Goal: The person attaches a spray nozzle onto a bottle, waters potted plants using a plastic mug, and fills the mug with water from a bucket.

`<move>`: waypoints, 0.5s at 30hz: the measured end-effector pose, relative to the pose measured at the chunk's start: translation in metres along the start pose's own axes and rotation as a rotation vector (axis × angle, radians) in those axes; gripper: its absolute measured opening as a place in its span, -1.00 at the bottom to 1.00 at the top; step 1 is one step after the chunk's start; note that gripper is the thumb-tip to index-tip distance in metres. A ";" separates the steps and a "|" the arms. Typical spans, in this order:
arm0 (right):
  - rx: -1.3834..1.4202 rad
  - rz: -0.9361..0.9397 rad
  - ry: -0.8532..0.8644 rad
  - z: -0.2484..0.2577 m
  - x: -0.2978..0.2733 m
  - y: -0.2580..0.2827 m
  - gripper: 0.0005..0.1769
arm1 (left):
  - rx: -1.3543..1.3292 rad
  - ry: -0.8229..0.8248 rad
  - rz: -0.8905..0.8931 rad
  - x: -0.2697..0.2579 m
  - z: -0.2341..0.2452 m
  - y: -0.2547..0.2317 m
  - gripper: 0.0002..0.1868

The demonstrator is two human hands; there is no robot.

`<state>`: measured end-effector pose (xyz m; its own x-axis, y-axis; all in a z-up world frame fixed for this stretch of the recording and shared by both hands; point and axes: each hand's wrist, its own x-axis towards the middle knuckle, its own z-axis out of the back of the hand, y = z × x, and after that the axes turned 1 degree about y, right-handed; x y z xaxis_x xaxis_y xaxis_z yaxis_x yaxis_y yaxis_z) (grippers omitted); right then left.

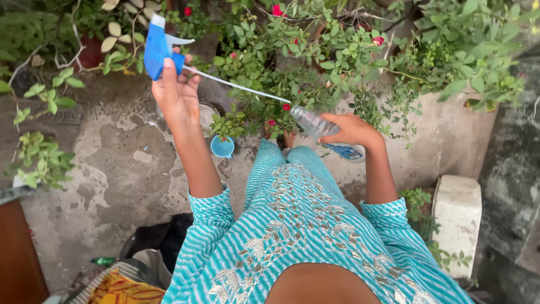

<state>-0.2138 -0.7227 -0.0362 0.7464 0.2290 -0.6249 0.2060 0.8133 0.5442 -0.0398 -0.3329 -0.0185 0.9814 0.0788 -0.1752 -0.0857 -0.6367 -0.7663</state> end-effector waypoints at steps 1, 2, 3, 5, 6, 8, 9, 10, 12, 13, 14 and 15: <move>-0.013 0.017 0.006 0.001 0.002 0.001 -0.10 | -0.023 -0.004 0.001 -0.005 0.002 0.000 -0.59; 0.001 0.053 -0.002 0.000 0.002 0.003 -0.12 | -0.042 -0.009 0.003 -0.013 0.004 -0.001 -0.60; 0.015 0.089 -0.010 0.000 0.003 0.005 -0.13 | -0.040 -0.020 -0.014 -0.021 0.006 0.000 -0.60; 0.016 0.092 0.018 0.002 0.004 0.008 -0.15 | -0.035 -0.058 0.010 -0.035 0.009 0.003 -0.62; 0.023 0.078 0.038 0.001 0.003 0.010 -0.17 | -0.029 -0.063 0.005 -0.043 0.011 0.005 -0.62; 0.003 0.134 0.032 -0.002 0.001 0.014 -0.18 | -0.007 -0.059 0.027 -0.060 0.014 0.013 -0.61; -0.019 0.183 0.021 -0.005 -0.001 0.015 -0.20 | -0.005 -0.064 0.021 -0.069 0.015 0.021 -0.61; -0.027 0.196 0.027 -0.006 -0.001 0.018 -0.20 | 0.023 -0.071 0.034 -0.078 0.015 0.030 -0.61; -0.010 0.312 0.010 -0.012 -0.001 0.028 -0.20 | 0.064 -0.061 0.068 -0.099 0.016 0.050 -0.61; -0.020 0.329 0.021 -0.015 0.001 0.033 -0.20 | 0.078 -0.042 0.090 -0.111 0.017 0.061 -0.61; -0.021 0.350 0.017 -0.018 0.002 0.040 -0.21 | 0.121 -0.055 0.113 -0.124 0.017 0.071 -0.61; -0.020 0.371 0.013 -0.023 0.004 0.048 -0.22 | 0.163 -0.068 0.138 -0.138 0.019 0.080 -0.60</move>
<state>-0.2162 -0.6704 -0.0255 0.7599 0.5167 -0.3944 -0.0896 0.6843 0.7237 -0.1855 -0.3804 -0.0670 0.9450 0.0551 -0.3225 -0.2504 -0.5128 -0.8212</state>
